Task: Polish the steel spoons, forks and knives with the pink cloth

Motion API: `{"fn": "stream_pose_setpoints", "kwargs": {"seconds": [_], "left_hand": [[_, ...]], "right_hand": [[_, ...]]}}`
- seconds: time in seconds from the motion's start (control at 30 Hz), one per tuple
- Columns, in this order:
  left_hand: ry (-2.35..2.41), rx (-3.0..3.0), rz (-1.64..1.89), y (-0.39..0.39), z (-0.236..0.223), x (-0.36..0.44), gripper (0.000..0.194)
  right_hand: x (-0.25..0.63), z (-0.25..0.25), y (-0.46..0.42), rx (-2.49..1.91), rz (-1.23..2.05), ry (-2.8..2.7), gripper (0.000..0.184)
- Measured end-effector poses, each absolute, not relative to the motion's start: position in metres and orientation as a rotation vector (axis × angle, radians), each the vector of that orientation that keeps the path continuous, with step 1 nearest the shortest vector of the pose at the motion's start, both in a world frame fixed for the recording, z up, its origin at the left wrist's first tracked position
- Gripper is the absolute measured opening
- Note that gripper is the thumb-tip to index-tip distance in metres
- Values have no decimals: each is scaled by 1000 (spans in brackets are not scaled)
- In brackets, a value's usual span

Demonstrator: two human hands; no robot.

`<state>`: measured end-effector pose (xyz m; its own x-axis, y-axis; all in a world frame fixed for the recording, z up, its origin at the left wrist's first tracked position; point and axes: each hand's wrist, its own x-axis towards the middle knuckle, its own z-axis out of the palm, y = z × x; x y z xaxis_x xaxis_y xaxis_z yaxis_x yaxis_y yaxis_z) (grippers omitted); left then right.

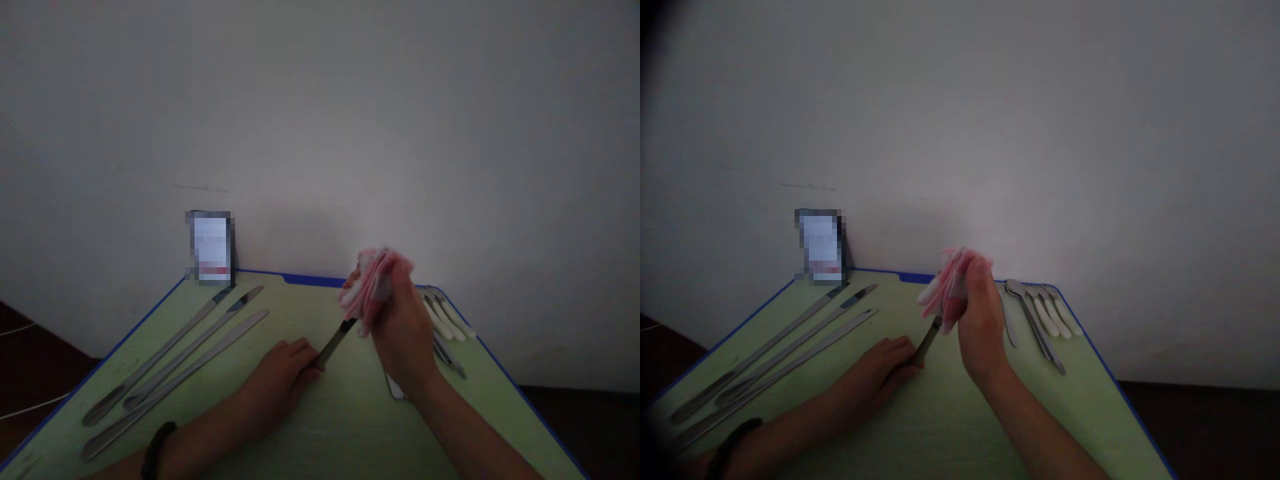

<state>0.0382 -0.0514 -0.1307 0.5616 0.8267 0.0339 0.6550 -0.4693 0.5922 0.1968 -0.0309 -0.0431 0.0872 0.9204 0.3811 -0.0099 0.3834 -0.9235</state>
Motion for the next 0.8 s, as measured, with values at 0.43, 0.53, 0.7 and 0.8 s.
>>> {"fn": "stream_pose_setpoints", "kwargs": {"seconds": [0.43, 0.53, 0.7, 0.8], "left_hand": [[1223, 2225, 427, -51, -131, 39, 17], [1210, 2201, 489, -50, -134, 37, 16], [1195, 2229, 490, -50, -134, 36, 17], [1183, 2275, 445, -51, -131, 36, 20]], "right_hand": [[181, -74, -31, -1020, 928, -1226, 39], [176, -89, -31, -1054, 967, -1250, 38], [184, -80, -27, -1005, 1015, -1258, 42], [197, -54, -27, -915, 980, -1180, 45]]}}
